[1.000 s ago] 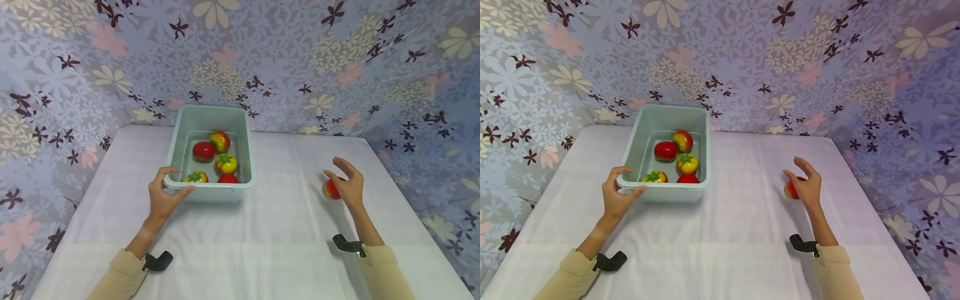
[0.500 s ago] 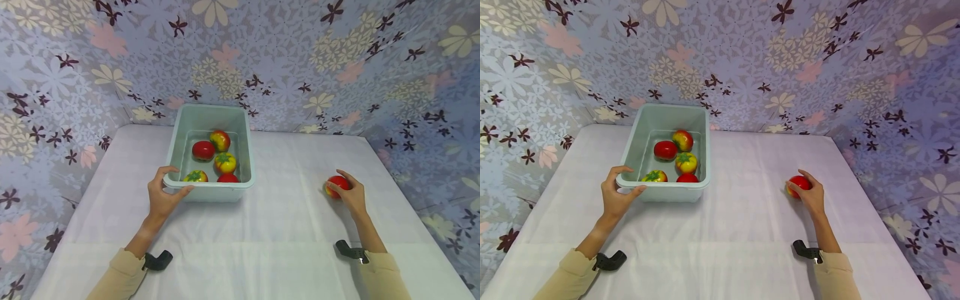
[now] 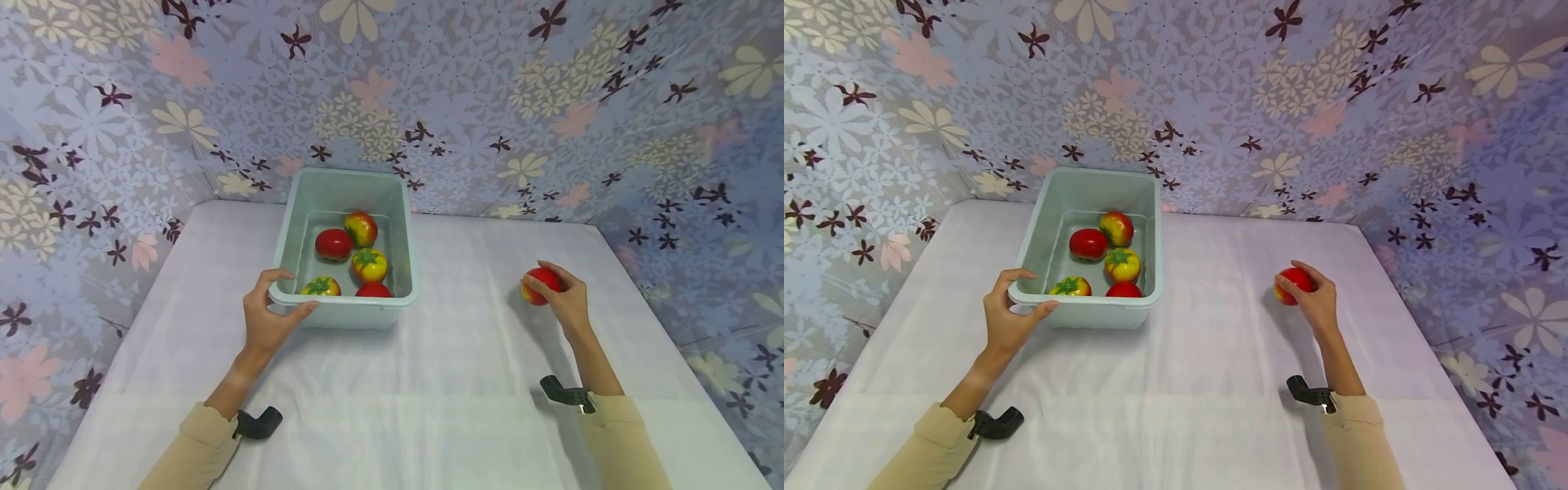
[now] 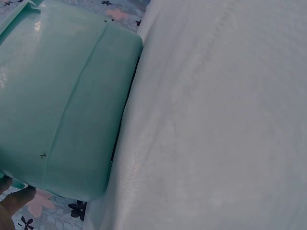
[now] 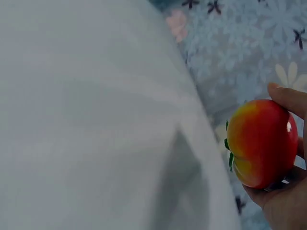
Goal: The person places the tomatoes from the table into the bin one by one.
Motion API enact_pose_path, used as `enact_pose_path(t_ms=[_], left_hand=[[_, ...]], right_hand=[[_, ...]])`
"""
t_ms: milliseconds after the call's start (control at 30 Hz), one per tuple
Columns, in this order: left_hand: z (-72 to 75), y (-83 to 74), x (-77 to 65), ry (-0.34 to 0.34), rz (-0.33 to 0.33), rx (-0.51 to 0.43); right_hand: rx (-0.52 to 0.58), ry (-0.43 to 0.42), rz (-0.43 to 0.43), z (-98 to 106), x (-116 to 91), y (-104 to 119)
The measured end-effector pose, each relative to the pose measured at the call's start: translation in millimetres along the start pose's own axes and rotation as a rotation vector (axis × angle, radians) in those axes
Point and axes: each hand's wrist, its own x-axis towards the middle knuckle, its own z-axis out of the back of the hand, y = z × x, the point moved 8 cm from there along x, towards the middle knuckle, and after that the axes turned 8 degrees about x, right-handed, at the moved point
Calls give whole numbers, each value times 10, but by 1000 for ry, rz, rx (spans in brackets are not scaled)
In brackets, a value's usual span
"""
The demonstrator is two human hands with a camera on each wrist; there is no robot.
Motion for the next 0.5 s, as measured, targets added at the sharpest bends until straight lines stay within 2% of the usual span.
enact_pose_path(t_ms=[200, 267, 400, 500], left_hand=[[53, -286, 76, 5, -15, -19], [59, -330, 84, 2, -20, -17], [53, -318, 79, 9, -12, -20], [29, -202, 43, 13, 0, -21]], right_hand=[[70, 68, 101, -375, 96, 515], [86, 96, 147, -512, 113, 713], [137, 158, 229, -800, 109, 1111], [174, 207, 279, -1016, 55, 1392]])
